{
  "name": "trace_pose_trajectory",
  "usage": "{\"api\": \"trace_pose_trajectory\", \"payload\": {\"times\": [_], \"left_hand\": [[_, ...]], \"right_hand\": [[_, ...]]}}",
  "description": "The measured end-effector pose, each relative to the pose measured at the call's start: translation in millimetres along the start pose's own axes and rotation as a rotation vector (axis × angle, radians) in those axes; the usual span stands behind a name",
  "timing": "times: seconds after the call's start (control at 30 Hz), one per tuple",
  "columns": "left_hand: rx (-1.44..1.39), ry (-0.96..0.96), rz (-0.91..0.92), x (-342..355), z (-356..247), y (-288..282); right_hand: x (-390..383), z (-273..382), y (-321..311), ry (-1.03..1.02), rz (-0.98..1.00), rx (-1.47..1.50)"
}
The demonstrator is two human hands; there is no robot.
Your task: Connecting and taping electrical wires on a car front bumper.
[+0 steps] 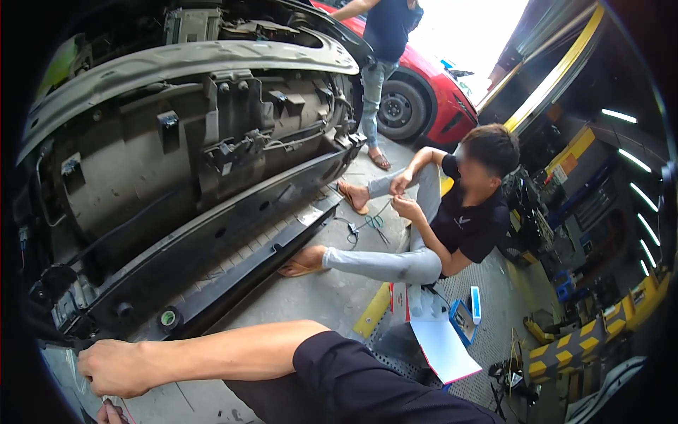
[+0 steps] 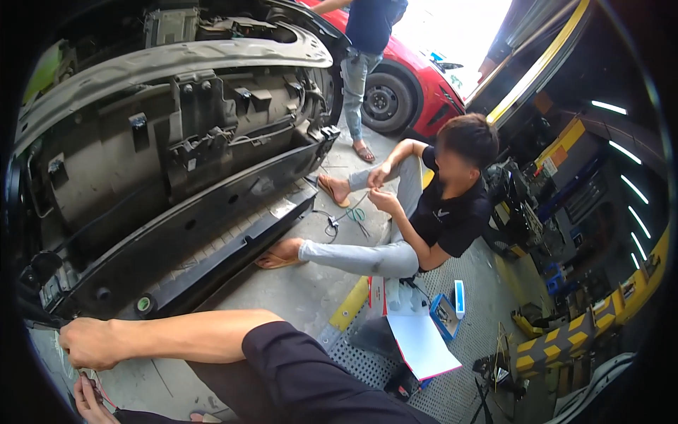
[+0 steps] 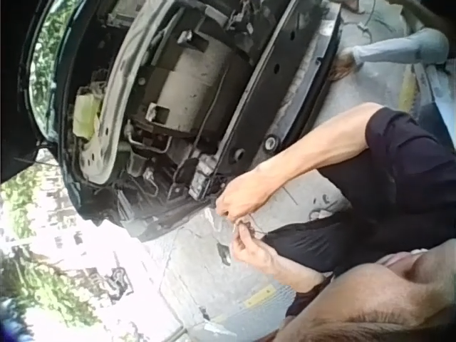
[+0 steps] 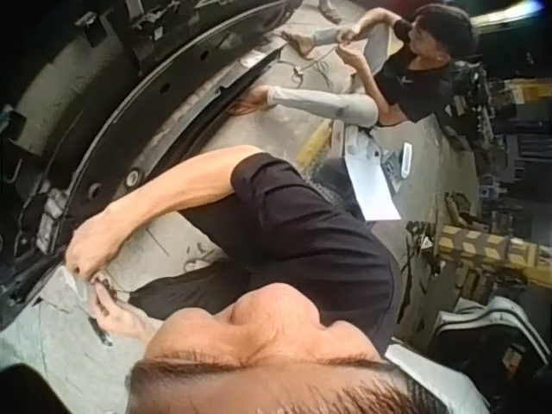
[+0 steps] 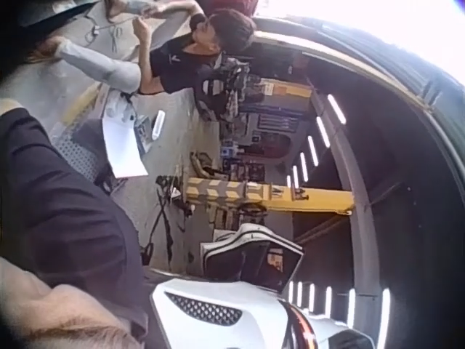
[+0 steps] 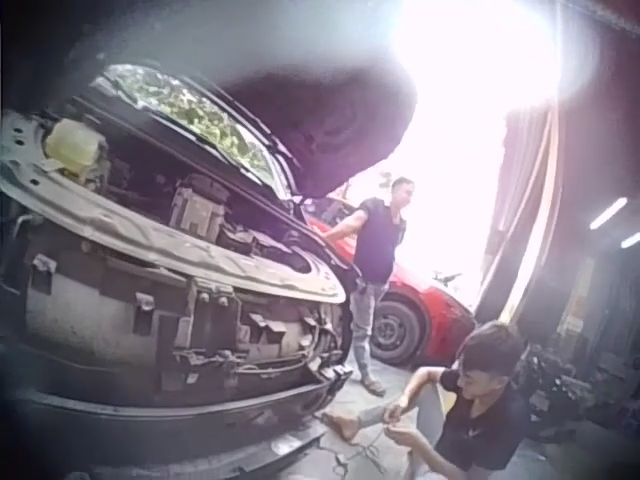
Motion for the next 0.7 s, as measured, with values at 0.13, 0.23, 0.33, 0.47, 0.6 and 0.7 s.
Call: {"api": "trace_pose_trajectory", "payload": {"times": [0.13,0.23,0.33,0.47,0.6,0.7], "left_hand": [[0.098,0.343,0.153,-3,-27,13],[-0.138,-0.127,-0.086,1,13,-3],[-0.127,-0.094,-0.042,2,-1,15],[-0.199,-0.053,-0.07,-1,-5,26],[-0.303,-0.057,-0.035,4,8,28],[-0.396,-0.093,0.04,11,14,30]], "right_hand": [[1,3,-1,-0.022,-0.017,-0.022],[-5,-8,6,0.148,0.151,0.045],[-16,-22,-1,0.393,0.175,0.273],[-25,-23,-26,0.48,0.081,0.239],[-25,-23,-44,0.578,0.017,0.256],[-30,-25,-46,0.709,-0.012,0.318]]}}
Point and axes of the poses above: each hand's wrist, its own x-axis towards the middle knuckle, its own y-axis out of the palm, z = x × y, the point moved 10 cm from there along x, towards the middle knuckle, and after that the axes turned 9 degrees about -x, right-handed, at the moved point
